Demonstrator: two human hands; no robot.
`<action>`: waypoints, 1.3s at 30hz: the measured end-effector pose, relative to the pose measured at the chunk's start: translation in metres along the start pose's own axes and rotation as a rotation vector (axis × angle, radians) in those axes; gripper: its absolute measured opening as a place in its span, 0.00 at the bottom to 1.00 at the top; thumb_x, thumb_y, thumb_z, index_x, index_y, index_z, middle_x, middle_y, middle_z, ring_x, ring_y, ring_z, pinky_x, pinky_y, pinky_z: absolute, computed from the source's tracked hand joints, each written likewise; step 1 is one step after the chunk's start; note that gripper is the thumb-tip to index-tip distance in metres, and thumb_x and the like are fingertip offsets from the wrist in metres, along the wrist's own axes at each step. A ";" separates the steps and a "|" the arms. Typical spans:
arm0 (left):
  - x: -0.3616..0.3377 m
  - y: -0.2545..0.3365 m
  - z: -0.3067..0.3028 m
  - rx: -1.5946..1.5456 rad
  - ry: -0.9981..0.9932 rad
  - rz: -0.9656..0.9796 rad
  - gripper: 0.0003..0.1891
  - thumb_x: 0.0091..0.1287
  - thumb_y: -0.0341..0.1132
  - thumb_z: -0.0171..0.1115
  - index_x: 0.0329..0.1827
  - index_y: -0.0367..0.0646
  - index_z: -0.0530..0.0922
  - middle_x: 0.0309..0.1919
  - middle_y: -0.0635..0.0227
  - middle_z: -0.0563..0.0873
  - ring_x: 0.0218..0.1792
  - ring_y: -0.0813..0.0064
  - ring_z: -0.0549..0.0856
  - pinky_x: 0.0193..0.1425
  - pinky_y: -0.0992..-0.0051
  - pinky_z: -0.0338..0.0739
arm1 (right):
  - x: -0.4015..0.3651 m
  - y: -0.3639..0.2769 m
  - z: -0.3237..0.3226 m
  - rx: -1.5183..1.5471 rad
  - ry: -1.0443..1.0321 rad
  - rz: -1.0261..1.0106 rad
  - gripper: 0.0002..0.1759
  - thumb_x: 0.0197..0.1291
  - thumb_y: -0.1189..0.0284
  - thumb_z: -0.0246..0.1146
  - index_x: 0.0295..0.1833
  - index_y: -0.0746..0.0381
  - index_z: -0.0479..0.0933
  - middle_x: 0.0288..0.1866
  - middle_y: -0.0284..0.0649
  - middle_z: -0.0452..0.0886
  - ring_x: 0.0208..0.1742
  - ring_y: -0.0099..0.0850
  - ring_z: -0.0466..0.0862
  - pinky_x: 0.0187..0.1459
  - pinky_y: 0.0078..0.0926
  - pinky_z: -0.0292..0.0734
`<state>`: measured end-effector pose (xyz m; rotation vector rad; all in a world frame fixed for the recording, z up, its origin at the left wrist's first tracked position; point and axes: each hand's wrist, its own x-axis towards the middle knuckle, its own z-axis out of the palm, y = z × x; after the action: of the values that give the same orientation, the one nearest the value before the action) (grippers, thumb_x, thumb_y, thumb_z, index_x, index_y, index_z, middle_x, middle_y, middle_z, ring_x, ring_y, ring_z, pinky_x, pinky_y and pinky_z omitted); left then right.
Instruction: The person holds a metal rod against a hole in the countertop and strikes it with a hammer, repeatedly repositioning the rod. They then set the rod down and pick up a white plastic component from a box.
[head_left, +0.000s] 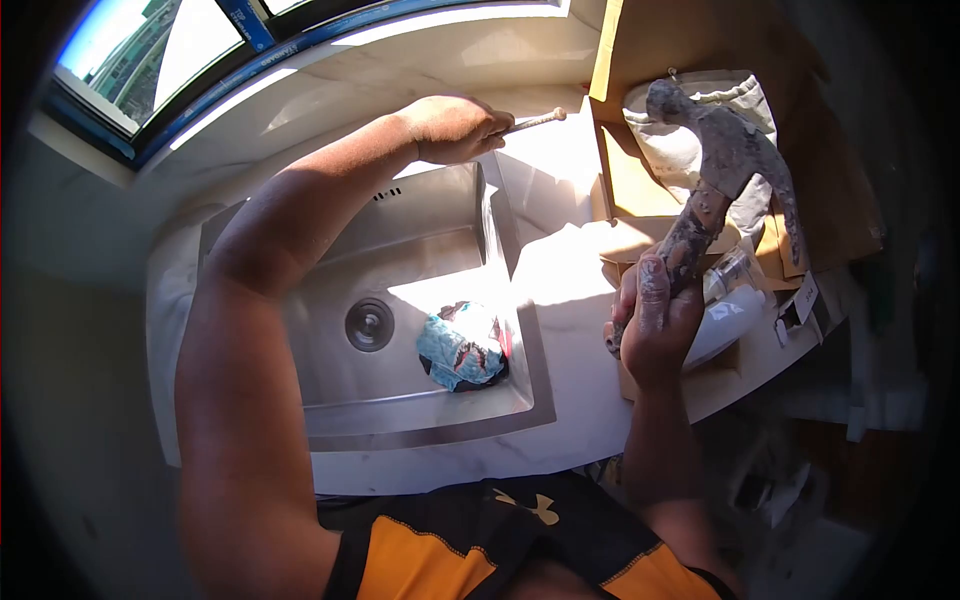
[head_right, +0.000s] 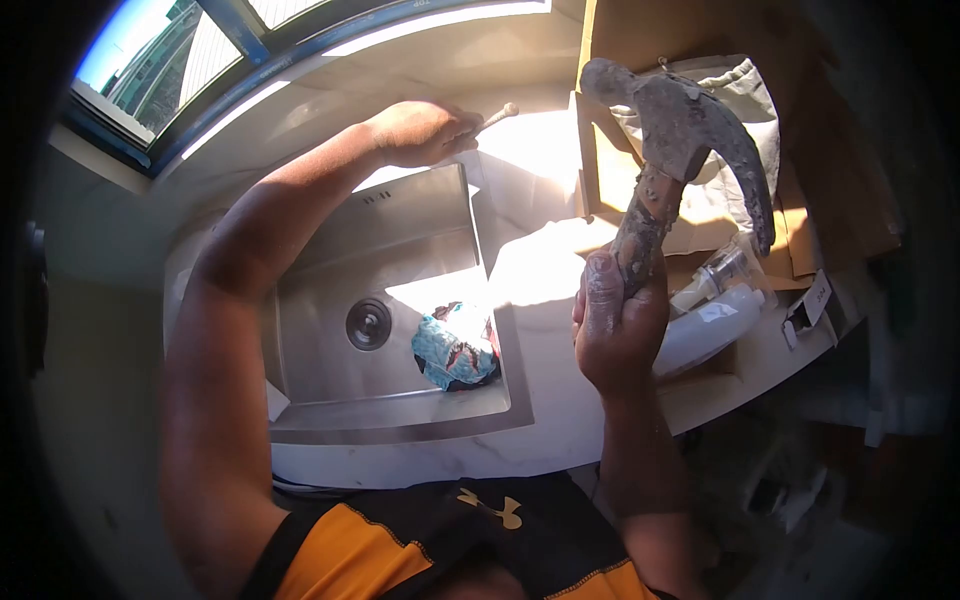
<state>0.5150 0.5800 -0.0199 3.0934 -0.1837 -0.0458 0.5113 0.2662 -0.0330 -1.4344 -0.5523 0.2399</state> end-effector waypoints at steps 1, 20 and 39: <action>-0.001 -0.002 0.000 0.004 0.001 0.000 0.12 0.70 0.43 0.54 0.47 0.46 0.76 0.35 0.59 0.84 0.40 0.56 0.84 0.44 0.58 0.77 | 0.002 0.000 0.000 0.002 0.000 -0.003 0.10 0.71 0.69 0.54 0.47 0.65 0.66 0.19 0.30 0.67 0.17 0.16 0.67 0.20 0.15 0.65; 0.033 0.018 -0.002 -0.015 -0.073 0.142 0.07 0.68 0.36 0.55 0.42 0.42 0.77 0.34 0.58 0.83 0.38 0.56 0.83 0.43 0.59 0.75 | -0.011 0.014 0.007 0.082 -0.052 0.221 0.09 0.71 0.66 0.52 0.44 0.62 0.65 0.17 0.28 0.65 0.15 0.15 0.66 0.14 0.15 0.61; 0.029 0.011 -0.009 -0.065 -0.107 0.116 0.07 0.68 0.36 0.56 0.40 0.42 0.76 0.34 0.59 0.83 0.39 0.56 0.82 0.43 0.60 0.75 | -0.023 0.023 0.008 0.157 0.124 0.141 0.11 0.72 0.64 0.52 0.45 0.62 0.66 0.18 0.30 0.65 0.16 0.17 0.67 0.15 0.16 0.62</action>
<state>0.5425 0.5664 -0.0115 3.0110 -0.3583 -0.2087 0.4919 0.2651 -0.0603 -1.3271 -0.3239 0.2978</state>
